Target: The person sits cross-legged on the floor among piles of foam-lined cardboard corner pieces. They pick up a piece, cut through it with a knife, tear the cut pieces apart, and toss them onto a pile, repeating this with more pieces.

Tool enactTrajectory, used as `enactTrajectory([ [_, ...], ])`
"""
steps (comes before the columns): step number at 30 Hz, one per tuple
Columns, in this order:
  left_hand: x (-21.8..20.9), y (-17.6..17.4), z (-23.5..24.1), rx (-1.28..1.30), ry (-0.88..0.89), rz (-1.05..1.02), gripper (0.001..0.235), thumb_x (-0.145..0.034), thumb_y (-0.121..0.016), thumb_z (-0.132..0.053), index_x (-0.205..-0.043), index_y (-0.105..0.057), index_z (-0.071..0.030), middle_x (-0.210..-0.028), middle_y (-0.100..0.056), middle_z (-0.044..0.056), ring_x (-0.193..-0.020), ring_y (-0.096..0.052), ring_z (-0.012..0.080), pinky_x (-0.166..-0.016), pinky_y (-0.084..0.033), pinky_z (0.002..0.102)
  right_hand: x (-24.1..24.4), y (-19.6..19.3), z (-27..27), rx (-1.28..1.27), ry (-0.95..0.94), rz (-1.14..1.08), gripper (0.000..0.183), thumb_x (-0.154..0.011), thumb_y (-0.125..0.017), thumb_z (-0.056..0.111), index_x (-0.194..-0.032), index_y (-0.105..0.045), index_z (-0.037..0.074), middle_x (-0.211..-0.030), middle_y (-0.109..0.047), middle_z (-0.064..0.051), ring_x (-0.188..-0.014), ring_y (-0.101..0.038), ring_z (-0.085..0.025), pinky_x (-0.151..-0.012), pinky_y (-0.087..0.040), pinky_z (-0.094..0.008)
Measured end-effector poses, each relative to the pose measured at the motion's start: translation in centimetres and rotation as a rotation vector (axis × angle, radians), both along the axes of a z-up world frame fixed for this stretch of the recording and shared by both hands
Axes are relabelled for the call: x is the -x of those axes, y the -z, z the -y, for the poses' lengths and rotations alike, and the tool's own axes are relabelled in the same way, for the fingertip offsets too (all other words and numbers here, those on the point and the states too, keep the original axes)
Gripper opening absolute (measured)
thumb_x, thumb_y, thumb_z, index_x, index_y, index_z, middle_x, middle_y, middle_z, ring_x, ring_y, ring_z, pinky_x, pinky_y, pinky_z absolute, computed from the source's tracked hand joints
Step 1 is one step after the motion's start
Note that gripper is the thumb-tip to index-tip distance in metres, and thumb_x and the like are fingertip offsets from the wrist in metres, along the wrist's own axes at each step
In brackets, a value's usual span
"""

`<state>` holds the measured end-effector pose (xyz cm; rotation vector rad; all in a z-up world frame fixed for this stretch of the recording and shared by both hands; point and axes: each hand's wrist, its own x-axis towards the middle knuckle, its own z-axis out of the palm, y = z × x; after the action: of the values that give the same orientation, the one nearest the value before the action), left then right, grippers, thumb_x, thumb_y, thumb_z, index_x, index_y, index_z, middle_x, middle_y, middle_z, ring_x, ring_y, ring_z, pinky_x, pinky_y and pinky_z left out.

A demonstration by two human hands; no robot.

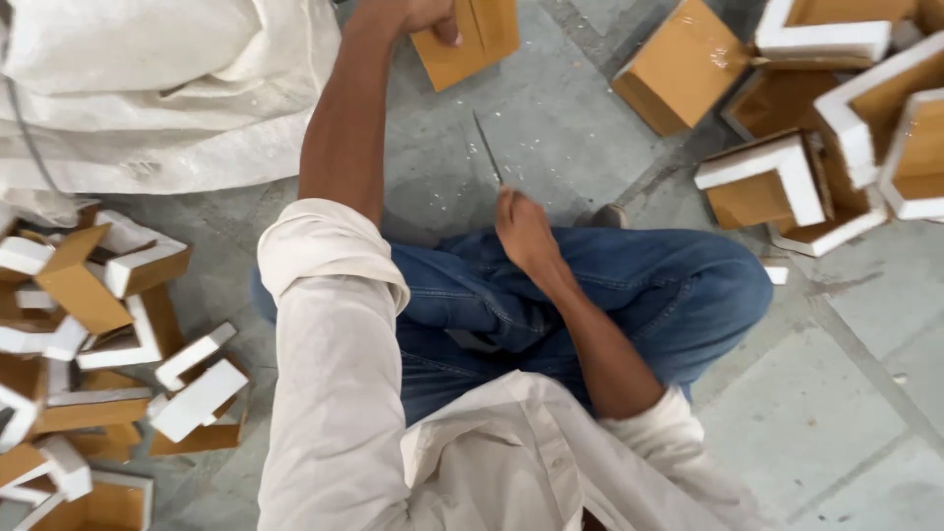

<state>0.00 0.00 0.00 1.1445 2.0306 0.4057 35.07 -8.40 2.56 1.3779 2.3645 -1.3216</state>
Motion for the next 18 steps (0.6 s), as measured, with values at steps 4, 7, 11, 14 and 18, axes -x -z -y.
enactTrajectory([
  [4,-8.0,-2.3,4.6,-0.128,0.058,-0.246,0.053,-0.057,-0.085,-0.025,-0.107,-0.076,-0.012,-0.096,-0.072,0.017,-0.092,-0.069,0.0371,-0.082,-0.055,0.052,-4.1,-6.2,-1.4,-0.365,-0.192,-0.390,0.041,-0.116,-0.033,0.023,-0.103,-0.057,-0.007,-0.085,-0.063,-0.028,-0.078,-0.061,-0.049,-0.065,-0.045,-0.051],
  [7,-13.8,-3.3,7.6,-0.368,0.097,-0.776,0.032,-0.066,-0.080,-0.020,-0.097,-0.078,-0.012,-0.109,-0.066,0.009,-0.122,-0.051,0.0297,-0.097,-0.039,0.074,-2.8,-12.9,-3.9,-0.221,0.053,-0.424,0.048,-0.117,-0.034,0.034,-0.092,-0.057,0.000,-0.076,-0.062,-0.016,-0.068,-0.061,-0.032,-0.064,-0.048,-0.045],
  [11,-20.1,-1.4,10.0,-0.263,0.059,-0.923,0.056,-0.089,-0.070,-0.017,-0.141,-0.058,-0.002,-0.133,-0.053,0.014,-0.134,-0.041,0.0293,-0.111,-0.033,0.077,-1.9,-13.7,-4.8,0.188,0.397,-0.313,0.048,-0.113,-0.034,0.042,-0.091,-0.054,0.004,-0.057,-0.041,-0.003,-0.044,-0.037,-0.012,-0.043,-0.030,-0.034],
  [14,-23.0,-1.8,11.6,-0.275,0.041,-0.853,0.066,-0.092,-0.065,-0.016,-0.152,-0.046,0.002,-0.147,-0.044,0.019,-0.142,-0.034,0.0317,-0.106,-0.035,0.078,0.1,-11.9,-4.9,0.232,0.405,-0.340,0.046,-0.112,-0.036,0.043,-0.091,-0.054,0.006,-0.058,-0.043,0.000,-0.044,-0.038,-0.008,-0.040,-0.030,-0.030],
  [18,-25.3,-6.0,13.3,-0.335,0.104,-0.613,0.064,-0.080,-0.064,-0.016,-0.140,-0.051,-0.002,-0.156,-0.042,0.015,-0.144,-0.033,0.0345,-0.086,-0.044,0.079,0.0,-7.9,-5.0,0.063,0.236,-0.240,0.051,-0.112,-0.036,0.040,-0.090,-0.061,0.001,-0.060,-0.055,-0.011,-0.047,-0.052,-0.020,-0.047,-0.041,-0.037],
])
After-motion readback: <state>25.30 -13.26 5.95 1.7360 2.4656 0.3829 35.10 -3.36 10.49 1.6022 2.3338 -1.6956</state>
